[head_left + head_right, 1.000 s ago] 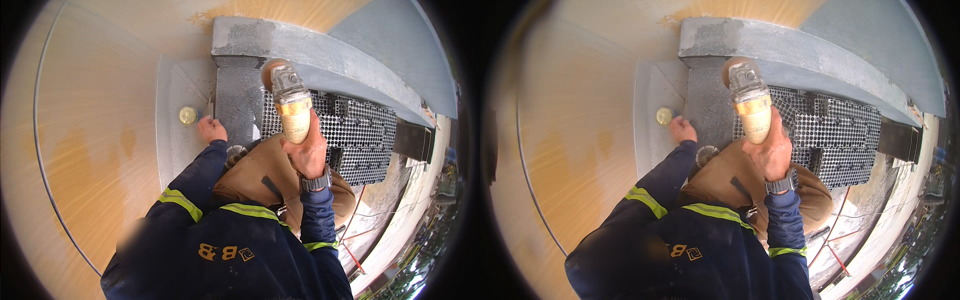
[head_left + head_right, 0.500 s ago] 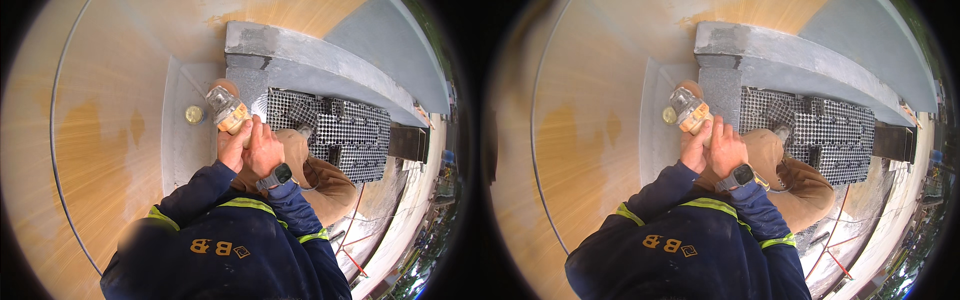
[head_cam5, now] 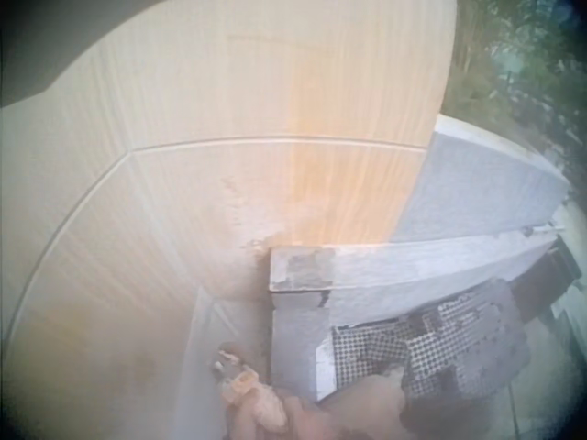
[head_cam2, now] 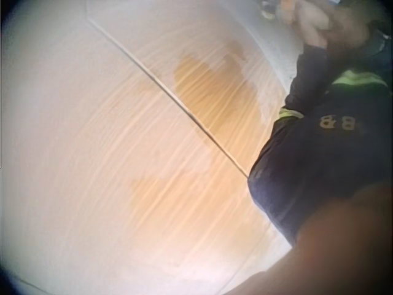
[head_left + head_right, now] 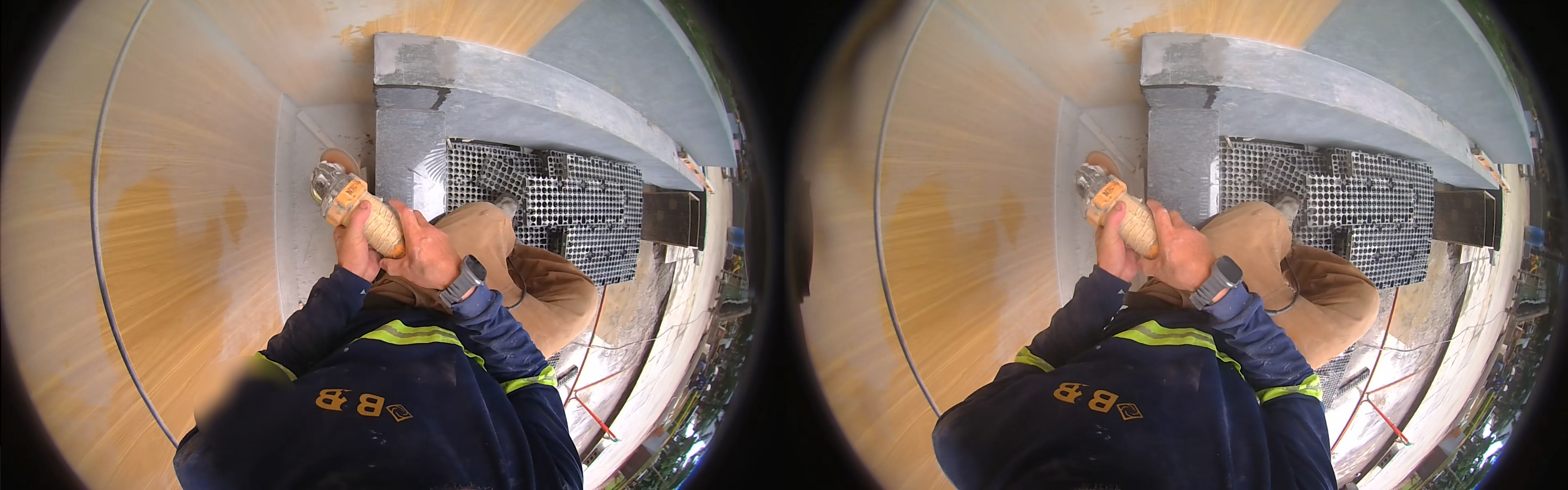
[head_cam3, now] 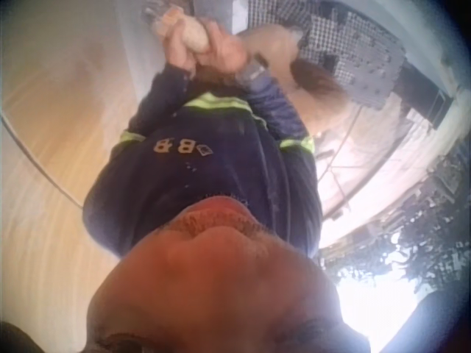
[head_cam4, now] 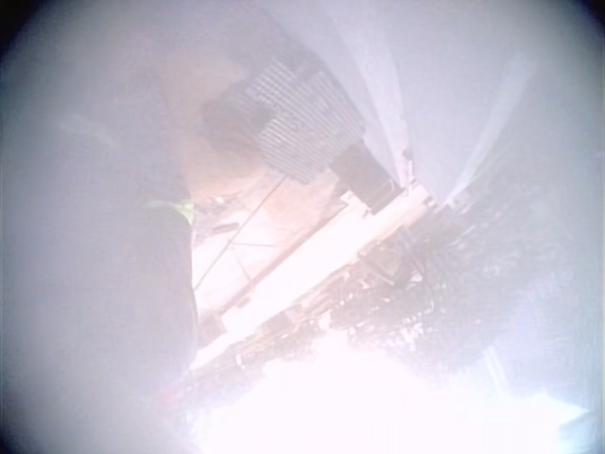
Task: The person uses an angle grinder to smooth a concrete surface. They hold the tool with both hands and move it along the edge of a concrete structure, generating dust as they work.
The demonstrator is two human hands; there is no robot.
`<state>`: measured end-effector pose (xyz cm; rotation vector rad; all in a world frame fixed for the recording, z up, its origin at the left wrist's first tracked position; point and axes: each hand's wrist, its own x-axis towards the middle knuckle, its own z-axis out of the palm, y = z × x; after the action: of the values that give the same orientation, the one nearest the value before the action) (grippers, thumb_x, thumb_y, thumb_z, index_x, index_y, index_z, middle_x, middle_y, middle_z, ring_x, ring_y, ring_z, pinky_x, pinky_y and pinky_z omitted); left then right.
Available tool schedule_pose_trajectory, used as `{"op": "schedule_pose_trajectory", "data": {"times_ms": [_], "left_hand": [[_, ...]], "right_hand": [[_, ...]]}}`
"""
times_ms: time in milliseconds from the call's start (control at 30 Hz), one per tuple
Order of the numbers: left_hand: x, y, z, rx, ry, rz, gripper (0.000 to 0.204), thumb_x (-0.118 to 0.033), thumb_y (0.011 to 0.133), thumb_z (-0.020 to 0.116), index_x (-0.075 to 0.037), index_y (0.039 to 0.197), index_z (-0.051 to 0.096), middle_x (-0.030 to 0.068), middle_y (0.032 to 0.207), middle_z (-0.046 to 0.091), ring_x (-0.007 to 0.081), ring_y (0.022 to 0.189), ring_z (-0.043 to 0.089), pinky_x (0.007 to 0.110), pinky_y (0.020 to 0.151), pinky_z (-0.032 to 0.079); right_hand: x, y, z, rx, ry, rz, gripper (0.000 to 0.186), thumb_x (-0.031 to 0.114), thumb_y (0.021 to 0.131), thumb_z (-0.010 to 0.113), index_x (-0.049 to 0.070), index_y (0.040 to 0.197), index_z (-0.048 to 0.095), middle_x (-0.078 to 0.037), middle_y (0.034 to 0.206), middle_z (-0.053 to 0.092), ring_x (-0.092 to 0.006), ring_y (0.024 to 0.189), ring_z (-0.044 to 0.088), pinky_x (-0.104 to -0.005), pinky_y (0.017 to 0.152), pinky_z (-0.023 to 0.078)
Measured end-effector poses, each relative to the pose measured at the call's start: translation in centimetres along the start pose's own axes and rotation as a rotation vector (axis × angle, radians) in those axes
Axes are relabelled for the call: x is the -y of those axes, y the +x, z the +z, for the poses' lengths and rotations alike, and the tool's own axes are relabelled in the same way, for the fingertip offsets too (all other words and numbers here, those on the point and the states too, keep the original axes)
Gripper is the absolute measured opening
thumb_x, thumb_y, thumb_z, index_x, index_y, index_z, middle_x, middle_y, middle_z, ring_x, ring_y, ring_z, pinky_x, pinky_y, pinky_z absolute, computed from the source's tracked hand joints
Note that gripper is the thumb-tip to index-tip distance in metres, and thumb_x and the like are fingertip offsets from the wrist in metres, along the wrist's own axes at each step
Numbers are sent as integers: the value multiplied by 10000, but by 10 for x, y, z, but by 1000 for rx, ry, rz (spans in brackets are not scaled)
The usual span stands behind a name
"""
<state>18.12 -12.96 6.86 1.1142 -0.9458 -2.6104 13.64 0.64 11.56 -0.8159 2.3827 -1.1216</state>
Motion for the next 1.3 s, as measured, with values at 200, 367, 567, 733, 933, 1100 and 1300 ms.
{"op": "schedule_pose_trajectory", "data": {"times_ms": [200, 367, 567, 733, 933, 1100, 1300], "left_hand": [[-3, 22, -32, 177, -33, -76, 439, -359, 970, 582, -43, 1268, 519, 118, 1131, 630, 249, 1033, 648, 420, 925, 536], [-29, 35, -31, 214, -16, -161, 434, -375, 991, 575, -59, 1280, 506, 109, 1137, 624, 241, 1039, 641, 418, 927, 534], [-52, 64, -22, 123, 131, -127, 356, -302, 992, 621, -64, 1242, 532, 74, 1076, 634, 188, 975, 655, 382, 855, 558], [-49, 89, -32, 125, 128, -132, 358, -303, 954, 650, -44, 1184, 560, 79, 1010, 644, 219, 897, 669, 398, 804, 575], [-52, 118, -37, 182, -24, -100, 428, -357, 915, 677, -27, 1159, 554, 98, 986, 641, 255, 929, 656, 441, 832, 563], [-85, 114, -10, 294, -186, -67, 408, -350, 888, 709, -46, 1129, 583, 98, 1011, 648, 282, 940, 646, 448, 885, 536], [-88, 129, -34, 368, -98, -62, 568, -471, 909, 635, -19, 1239, 536, 127, 1099, 607, 269, 1018, 619, 466, 882, 552]], "right_hand": [[-20, 13, 6, 237, 444, 254, 998, 335, 688, 853, 0, 1469, 330, -267, 1152, 653, -383, 1095, 662, -425, 905, 534], [-4, 23, 31, 113, 346, 339, 952, 325, 671, 841, 17, 1451, 391, -263, 1119, 675, -387, 1082, 670, -432, 907, 532], [15, 51, 55, -92, 141, 362, 773, 243, 671, 822, 37, 1350, 516, -267, 1039, 692, -433, 971, 684, -444, 830, 558], [16, 55, 59, -141, 167, 321, 822, 284, 698, 831, 31, 1393, 472, -270, 1094, 680, -421, 1008, 680, -454, 846, 550], [-6, -26, 12, 9, 112, 452, 802, 427, 802, 821, 25, 1407, 480, -230, 1117, 672, -330, 1005, 690, -398, 856, 548], [-82, -82, -43, -719, -218, 932, 482, 429, 960, 632, -14, 1142, 684, -201, 955, 724, -286, 905, 714, -385, 785, 563], [-174, -70, -18, -264, -70, 1447, 737, 631, 956, 406, 64, 1397, 567, -211, 1476, 495, -368, 1383, 458, -452, 1162, 335]]}}
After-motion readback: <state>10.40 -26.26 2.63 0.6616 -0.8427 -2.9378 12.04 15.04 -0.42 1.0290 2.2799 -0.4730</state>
